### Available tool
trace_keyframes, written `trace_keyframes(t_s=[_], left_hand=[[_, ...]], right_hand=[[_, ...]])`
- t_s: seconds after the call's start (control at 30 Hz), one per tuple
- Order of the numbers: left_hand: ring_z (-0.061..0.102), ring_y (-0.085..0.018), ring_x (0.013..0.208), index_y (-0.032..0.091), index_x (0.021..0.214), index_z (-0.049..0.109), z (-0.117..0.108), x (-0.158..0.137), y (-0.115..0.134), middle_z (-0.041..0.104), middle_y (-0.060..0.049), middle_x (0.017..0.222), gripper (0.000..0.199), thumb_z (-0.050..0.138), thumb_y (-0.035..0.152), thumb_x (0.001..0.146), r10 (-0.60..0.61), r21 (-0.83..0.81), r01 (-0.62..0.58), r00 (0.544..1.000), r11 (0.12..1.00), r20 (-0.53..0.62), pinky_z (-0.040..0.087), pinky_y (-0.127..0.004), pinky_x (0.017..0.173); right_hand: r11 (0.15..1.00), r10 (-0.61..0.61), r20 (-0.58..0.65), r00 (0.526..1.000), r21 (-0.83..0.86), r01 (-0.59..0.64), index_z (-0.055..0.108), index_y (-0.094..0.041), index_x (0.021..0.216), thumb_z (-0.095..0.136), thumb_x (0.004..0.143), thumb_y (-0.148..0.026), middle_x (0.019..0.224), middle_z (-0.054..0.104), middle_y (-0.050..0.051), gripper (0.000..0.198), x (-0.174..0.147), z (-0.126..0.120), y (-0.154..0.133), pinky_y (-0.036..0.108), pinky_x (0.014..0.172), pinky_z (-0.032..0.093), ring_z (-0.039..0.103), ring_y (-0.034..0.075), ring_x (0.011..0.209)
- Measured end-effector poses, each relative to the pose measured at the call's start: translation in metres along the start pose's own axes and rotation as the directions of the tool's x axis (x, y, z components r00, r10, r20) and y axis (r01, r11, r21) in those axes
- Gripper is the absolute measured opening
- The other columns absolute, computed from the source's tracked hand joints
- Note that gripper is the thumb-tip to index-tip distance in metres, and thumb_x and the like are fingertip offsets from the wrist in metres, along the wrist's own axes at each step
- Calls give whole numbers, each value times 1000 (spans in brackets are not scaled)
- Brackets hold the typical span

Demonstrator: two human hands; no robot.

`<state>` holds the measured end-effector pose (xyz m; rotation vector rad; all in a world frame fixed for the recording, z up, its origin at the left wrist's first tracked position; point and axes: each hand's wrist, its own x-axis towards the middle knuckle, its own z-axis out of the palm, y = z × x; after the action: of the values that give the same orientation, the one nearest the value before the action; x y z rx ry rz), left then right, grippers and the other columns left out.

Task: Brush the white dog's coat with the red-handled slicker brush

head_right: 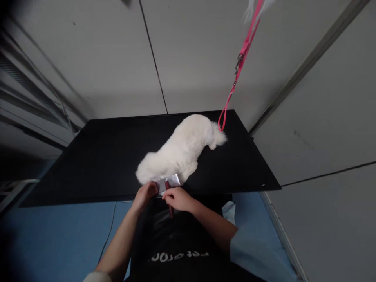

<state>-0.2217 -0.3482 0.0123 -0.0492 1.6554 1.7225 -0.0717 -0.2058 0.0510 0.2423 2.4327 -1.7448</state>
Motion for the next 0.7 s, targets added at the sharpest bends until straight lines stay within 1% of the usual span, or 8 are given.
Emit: trace_keyframes(t_s=[0.1, 0.23, 0.3, 0.37, 0.43, 0.47, 0.63, 0.7], left_hand=[[65, -20, 67, 14, 77, 68, 20, 4, -4, 71, -7, 73, 44, 79, 52, 57, -62, -89, 65, 997, 994, 41, 51, -30, 62], [63, -16, 62, 19, 76, 64, 38, 7, -7, 67, -3, 68, 30, 83, 34, 58, -125, -139, 132, 991, 981, 56, 51, -27, 57], [62, -16, 58, 20, 74, 62, 41, 10, -5, 65, -2, 63, 25, 80, 28, 60, -182, -170, 190, 981, 967, 65, 52, -28, 58], [62, -16, 55, 19, 74, 62, 42, 13, -2, 65, -2, 61, 19, 76, 28, 64, -231, -201, 256, 963, 946, 137, 53, -28, 57], [63, -18, 55, 17, 76, 63, 42, 15, 2, 67, -3, 62, 17, 71, 30, 69, -260, -232, 306, 943, 923, 207, 53, -29, 57], [65, -19, 58, 16, 79, 64, 42, 15, 3, 69, -4, 66, 17, 69, 30, 70, -264, -246, 317, 938, 916, 226, 54, -30, 59], [70, -20, 78, 15, 96, 65, 43, 16, 0, 73, -7, 88, 25, 69, 18, 71, -202, -265, 262, 951, 928, 234, 57, -30, 73], [69, -19, 73, 14, 94, 65, 42, 17, 0, 73, -5, 81, 23, 67, 17, 71, -216, -263, 280, 945, 923, 247, 57, -29, 71]], right_hand=[[994, 82, 127, 989, 56, -90, 75, -15, 88, 55, 82, -13, 66, 67, 1, 20, -9, 9, 9, 20, 58, 43, 60, 12, 60], [965, 104, 409, 907, 180, -192, 75, -15, 92, 59, 83, -19, 62, 64, -2, 18, -38, 26, 11, 18, 51, 39, 53, 8, 51], [957, 57, 356, 933, 245, -152, 74, -15, 95, 58, 85, -21, 68, 66, -1, 19, -38, 24, 7, 18, 54, 42, 56, 9, 54], [959, 29, 126, 992, 276, -63, 72, -15, 97, 56, 86, -19, 77, 69, 2, 20, -27, 17, 5, 20, 61, 46, 60, 10, 62], [970, 29, -52, 998, 242, -15, 72, -14, 95, 55, 85, -17, 79, 70, 4, 20, -17, 11, 9, 22, 65, 48, 62, 12, 67], [974, 37, -70, 997, 224, -21, 72, -14, 93, 55, 84, -16, 76, 69, 3, 19, -15, 10, 13, 22, 65, 48, 62, 12, 66], [946, 91, 233, 968, 283, -157, 73, -15, 93, 54, 85, -18, 60, 63, -1, 22, -38, 21, 19, 20, 53, 44, 59, 11, 54], [932, 69, 233, 970, 333, -146, 72, -16, 96, 53, 85, -19, 60, 63, -1, 22, -39, 20, 15, 20, 53, 43, 58, 11, 53]])
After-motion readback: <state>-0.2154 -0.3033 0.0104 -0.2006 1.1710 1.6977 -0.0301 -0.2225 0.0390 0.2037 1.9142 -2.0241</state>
